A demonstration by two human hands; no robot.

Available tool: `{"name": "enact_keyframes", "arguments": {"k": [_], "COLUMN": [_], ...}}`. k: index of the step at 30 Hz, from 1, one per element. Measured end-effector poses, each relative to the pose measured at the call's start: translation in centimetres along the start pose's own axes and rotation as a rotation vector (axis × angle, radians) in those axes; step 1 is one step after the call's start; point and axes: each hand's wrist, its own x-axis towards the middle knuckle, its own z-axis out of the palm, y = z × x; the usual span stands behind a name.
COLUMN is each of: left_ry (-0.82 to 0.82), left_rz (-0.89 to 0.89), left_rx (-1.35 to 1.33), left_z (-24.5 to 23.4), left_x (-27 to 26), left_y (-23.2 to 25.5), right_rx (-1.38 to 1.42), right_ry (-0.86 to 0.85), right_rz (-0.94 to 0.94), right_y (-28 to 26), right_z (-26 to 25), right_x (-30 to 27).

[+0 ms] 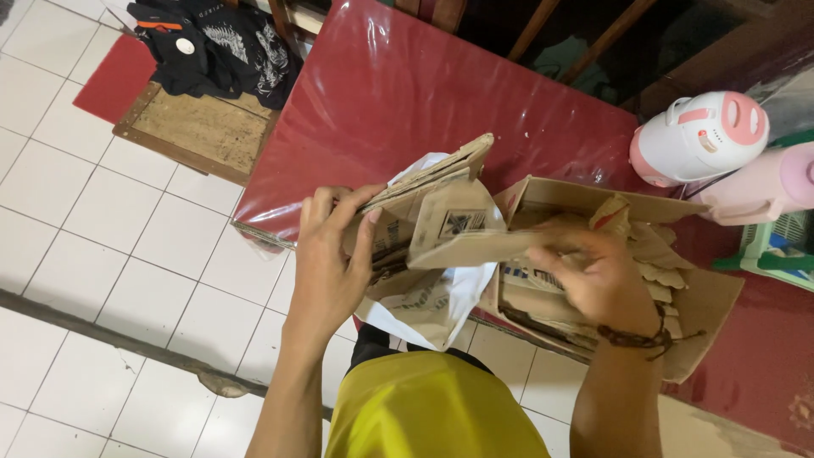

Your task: The person transfers flattened cardboard pieces from a cardboard box into a white plastic bag on a red table. The person handles the cardboard by hand, placing pieces one at a time into the bag. The person then picks up a small dark object and walks away from the table.

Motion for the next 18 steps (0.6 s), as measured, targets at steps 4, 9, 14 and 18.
{"name": "enact_keyframes", "arguments": {"k": [4, 9, 14, 18], "left_ry": [0.002, 0.01, 0.009, 0.012], "left_rz": [0.022, 0.044, 0.044, 0.048], "left_rx": [0.012, 0.013, 0.018, 0.017], "left_z": [0.0, 0.1, -0.1, 0.0], "left_x": [0.3, 0.5, 0.7, 0.7], "left_y": [-0.2, -0.5, -0.4, -0.4], "right_rx": [0.231, 0.201, -0.138, -0.115], "right_ry": [0.095, -0.157, -0.399, -0.349], "right_rz": [0.02, -0.104, -0.141, -0.124], "right_y": [2.3, 1.6, -1.3, -1.7], "right_z": [0.6, 4.5, 8.5, 10.8], "right_x": [0.1, 1.3, 2.2, 2.3]}}
